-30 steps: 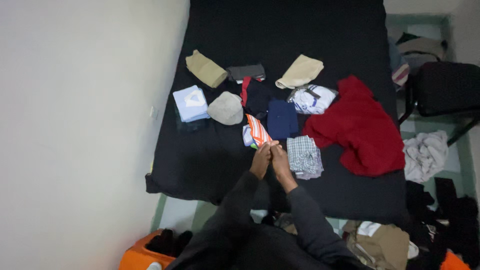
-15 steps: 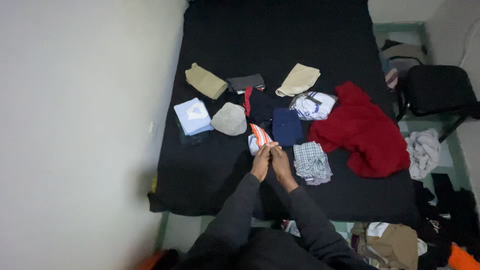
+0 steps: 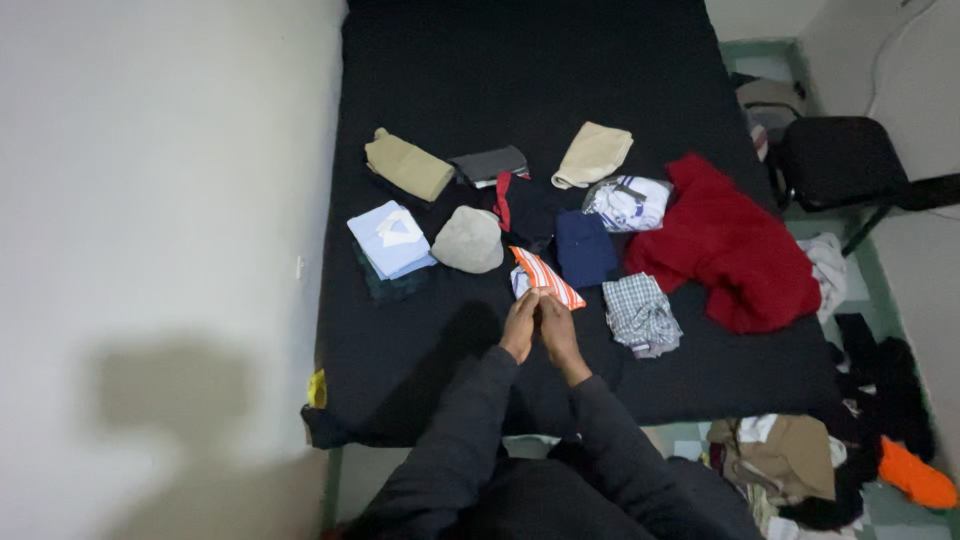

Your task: The person picks up several folded items of clothing one by one from a bed and places them into a closet shelf.

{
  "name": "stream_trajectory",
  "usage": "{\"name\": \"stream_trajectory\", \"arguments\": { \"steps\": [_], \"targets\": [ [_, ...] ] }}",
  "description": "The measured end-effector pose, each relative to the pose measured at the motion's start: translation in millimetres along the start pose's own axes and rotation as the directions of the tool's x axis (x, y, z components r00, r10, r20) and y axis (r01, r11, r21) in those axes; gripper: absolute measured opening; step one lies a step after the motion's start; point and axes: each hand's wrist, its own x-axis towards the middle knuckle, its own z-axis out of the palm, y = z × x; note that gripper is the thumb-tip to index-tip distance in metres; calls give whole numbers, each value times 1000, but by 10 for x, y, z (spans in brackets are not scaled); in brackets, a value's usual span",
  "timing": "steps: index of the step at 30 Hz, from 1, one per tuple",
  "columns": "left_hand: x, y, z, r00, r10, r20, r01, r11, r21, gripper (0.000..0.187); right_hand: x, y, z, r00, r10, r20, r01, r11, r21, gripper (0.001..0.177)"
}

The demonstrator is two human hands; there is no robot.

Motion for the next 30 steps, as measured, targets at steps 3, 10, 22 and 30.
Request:
{"name": "stream_trajectory", "arguments": {
  "steps": [3,10,22,30],
  "targets": [
    [-66,-14,3,1000,-17,2,17,1000,25,42,-67,40,5,999,14,-35,-15,1000,-3,35],
    [-98,-188,207,997,-6,73,4,999,35,44,-155,117,-289,987,-115,-115,101,988,-120,36],
    [-356,-549,546,996,-6,88,-2,997,83,42,-535,188,-759,969,-196,-151,162,964,-213,33],
    [-618,-548,377,998,-44,-34,46,998,37,30,-757,373,-640,990,-110,-91,101,990,-97,31]
  ]
}}
